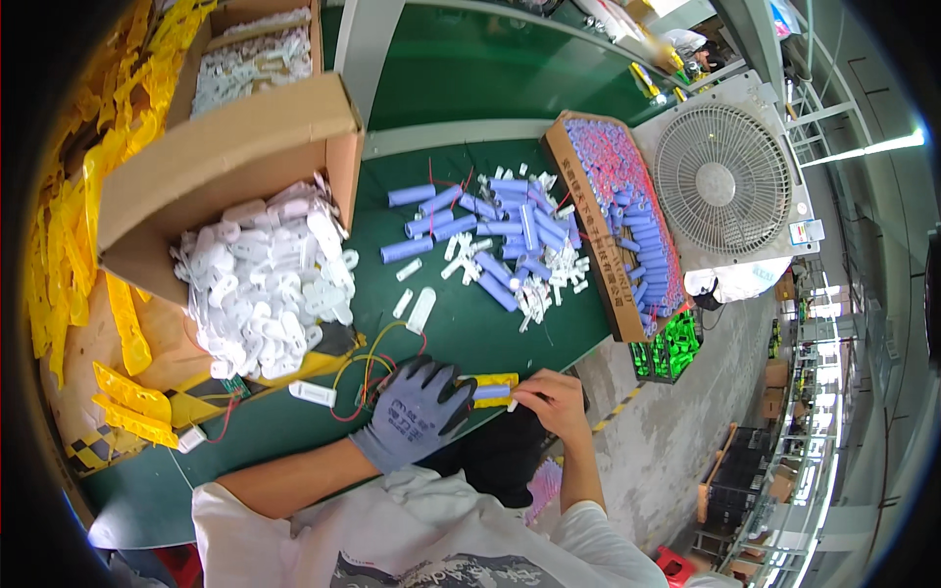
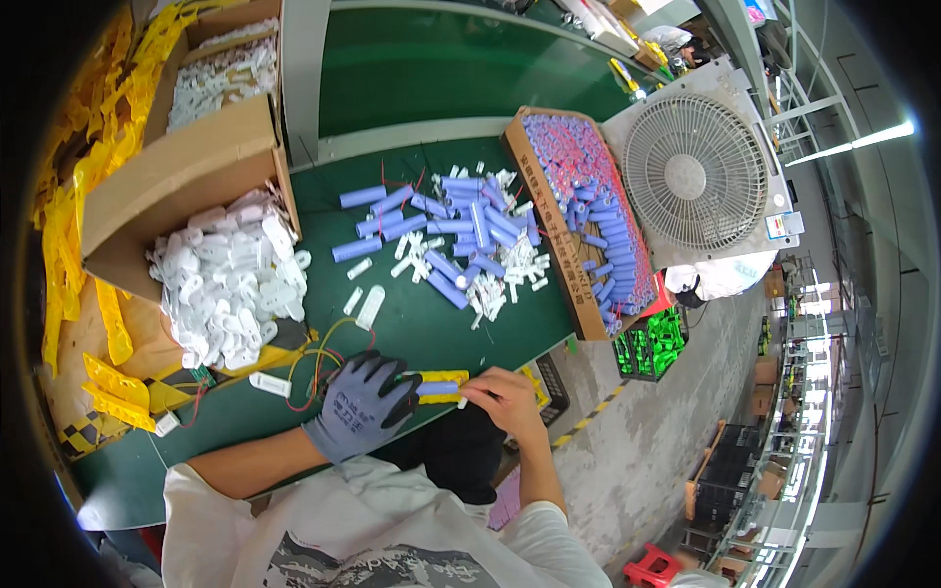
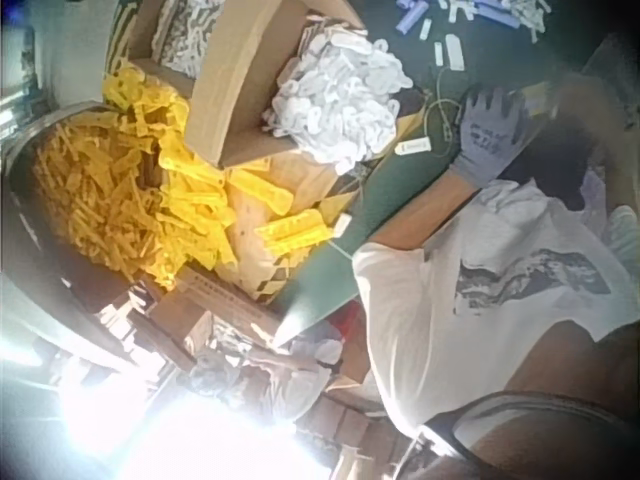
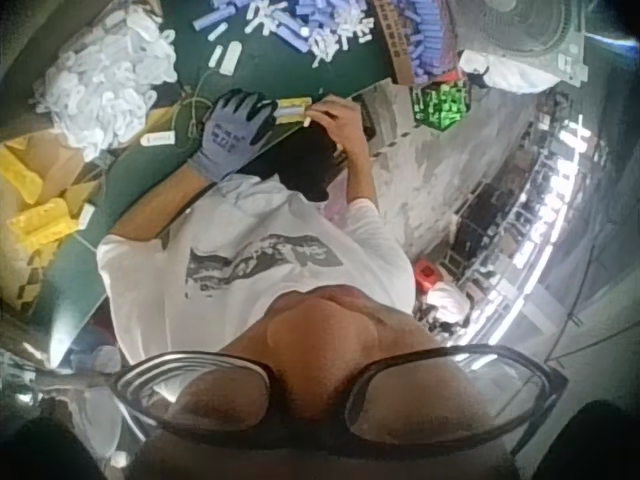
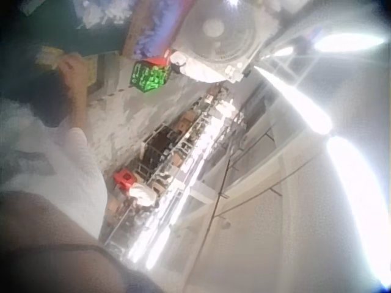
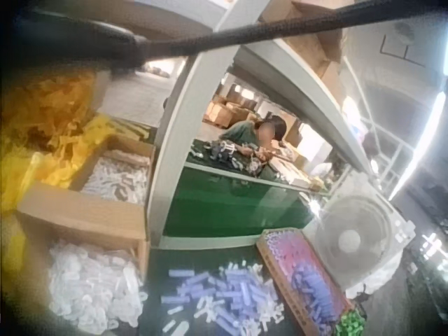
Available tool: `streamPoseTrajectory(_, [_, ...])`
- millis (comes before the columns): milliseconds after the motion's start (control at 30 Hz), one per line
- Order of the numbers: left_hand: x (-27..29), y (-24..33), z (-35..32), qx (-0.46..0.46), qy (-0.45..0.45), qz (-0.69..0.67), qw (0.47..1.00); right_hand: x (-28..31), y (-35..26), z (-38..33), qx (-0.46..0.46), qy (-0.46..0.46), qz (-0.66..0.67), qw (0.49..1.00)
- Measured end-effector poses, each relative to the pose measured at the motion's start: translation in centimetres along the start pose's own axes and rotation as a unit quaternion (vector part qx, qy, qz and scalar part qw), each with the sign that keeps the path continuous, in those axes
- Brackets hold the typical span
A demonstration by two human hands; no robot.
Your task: Assembling components of a handheld electronic device into plastic housings.
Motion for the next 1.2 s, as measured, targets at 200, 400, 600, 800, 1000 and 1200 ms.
streamPoseTrajectory(200, [0.3, -0.4, 0.5, 0.010, -0.010, -0.029, 0.999, 0.8, 0.3, 0.2, 0.018, 0.115, 0.017, 0.993])
streamPoseTrajectory(400, [0.1, -0.4, 0.6, 0.007, -0.007, -0.011, 1.000, 0.5, 1.0, 0.7, -0.033, 0.074, -0.003, 0.997])
streamPoseTrajectory(600, [-0.1, -0.1, 0.2, 0.003, -0.003, 0.001, 1.000, 0.3, 0.2, 1.1, 0.004, 0.011, 0.005, 1.000])
streamPoseTrajectory(800, [0.0, -0.2, 0.2, 0.010, 0.014, -0.008, 1.000, -0.4, -0.2, 1.3, -0.071, 0.023, 0.066, 0.995])
streamPoseTrajectory(1000, [0.2, -0.1, 0.6, 0.006, 0.005, -0.014, 1.000, -0.5, 1.5, -0.1, -0.139, 0.032, 0.099, 0.985])
streamPoseTrajectory(1200, [0.0, -0.1, 0.2, 0.001, 0.006, -0.001, 1.000, -0.8, 0.8, -0.3, -0.094, 0.044, 0.073, 0.992])
Point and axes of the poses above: each hand's wrist, its own z-axis towards the middle knuckle, its own x-axis out of the back of the hand, y = z × x, the point moved 6 cm from there along z, towards the middle knuckle, and after that the axes turned 12 degrees about -x, right-handed, at the moved point
